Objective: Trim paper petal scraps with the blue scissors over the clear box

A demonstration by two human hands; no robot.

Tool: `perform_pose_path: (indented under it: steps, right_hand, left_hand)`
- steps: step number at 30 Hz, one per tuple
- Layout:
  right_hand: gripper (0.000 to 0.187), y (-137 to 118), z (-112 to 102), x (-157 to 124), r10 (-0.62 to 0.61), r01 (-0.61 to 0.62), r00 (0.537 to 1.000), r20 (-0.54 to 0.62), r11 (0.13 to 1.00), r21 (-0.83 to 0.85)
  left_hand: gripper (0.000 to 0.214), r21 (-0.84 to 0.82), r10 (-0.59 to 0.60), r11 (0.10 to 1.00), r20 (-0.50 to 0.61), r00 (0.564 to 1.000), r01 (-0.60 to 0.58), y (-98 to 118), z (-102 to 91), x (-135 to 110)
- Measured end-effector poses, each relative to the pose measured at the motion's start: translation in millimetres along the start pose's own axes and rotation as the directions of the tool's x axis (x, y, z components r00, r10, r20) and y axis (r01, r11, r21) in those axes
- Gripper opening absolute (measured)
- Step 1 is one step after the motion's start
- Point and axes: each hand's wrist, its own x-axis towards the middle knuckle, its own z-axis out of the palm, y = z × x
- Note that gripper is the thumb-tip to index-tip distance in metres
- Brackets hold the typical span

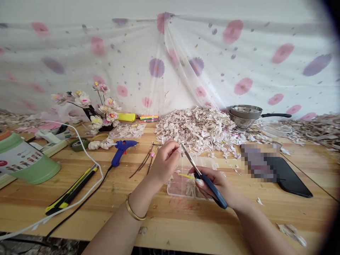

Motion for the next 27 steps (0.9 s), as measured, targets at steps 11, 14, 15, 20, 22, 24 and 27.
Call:
perform_pose_path:
  steps: [11,14,15,20,22,24,27]
  right_hand:
    - [0.042,0.3,-0.9,0.8,-0.05,0.047,0.998,-0.026,0.995,-0.088]
    - [0.041,-2.1,-0.3,0.0,-0.065,0.061,0.998,-0.026,0.991,-0.119]
    - [0.041,-2.8,-0.1,-0.2,-0.07,0.067,0.997,-0.026,0.989,-0.129]
    - [0.038,-6.1,0.8,-0.1,-0.102,0.096,0.994,-0.038,0.984,-0.15]
    - [0.038,-7.2,1.3,0.1,-0.11,0.103,0.993,-0.042,0.984,-0.147]
    - [0.038,-6.9,1.8,0.3,-0.118,0.11,0.991,-0.062,0.987,-0.119]
    - [0.036,-2.4,1.8,1.2,-0.143,0.144,0.98,-0.135,0.99,-0.009]
  left_hand:
    - [0.022,-0.076,-0.059,0.995,0.003,0.998,0.059,0.6,-0.1,0.6]
    - [0.023,-0.104,-0.057,0.993,0.009,0.998,0.058,1.7,-1.1,-0.2]
    - [0.024,-0.114,-0.052,0.992,0.009,0.999,0.053,1.9,-1.3,-0.4]
    - [0.023,-0.136,-0.014,0.991,-0.001,1.0,0.014,2.2,-1.9,-1.1]
    - [0.023,-0.136,0.019,0.99,-0.014,1.0,-0.02,2.4,-1.7,-1.6]
    - [0.023,-0.127,0.071,0.989,-0.043,0.997,-0.076,2.4,-0.9,-2.1]
    - [0.02,-0.087,0.176,0.979,-0.093,0.98,-0.184,1.9,1.8,-2.9]
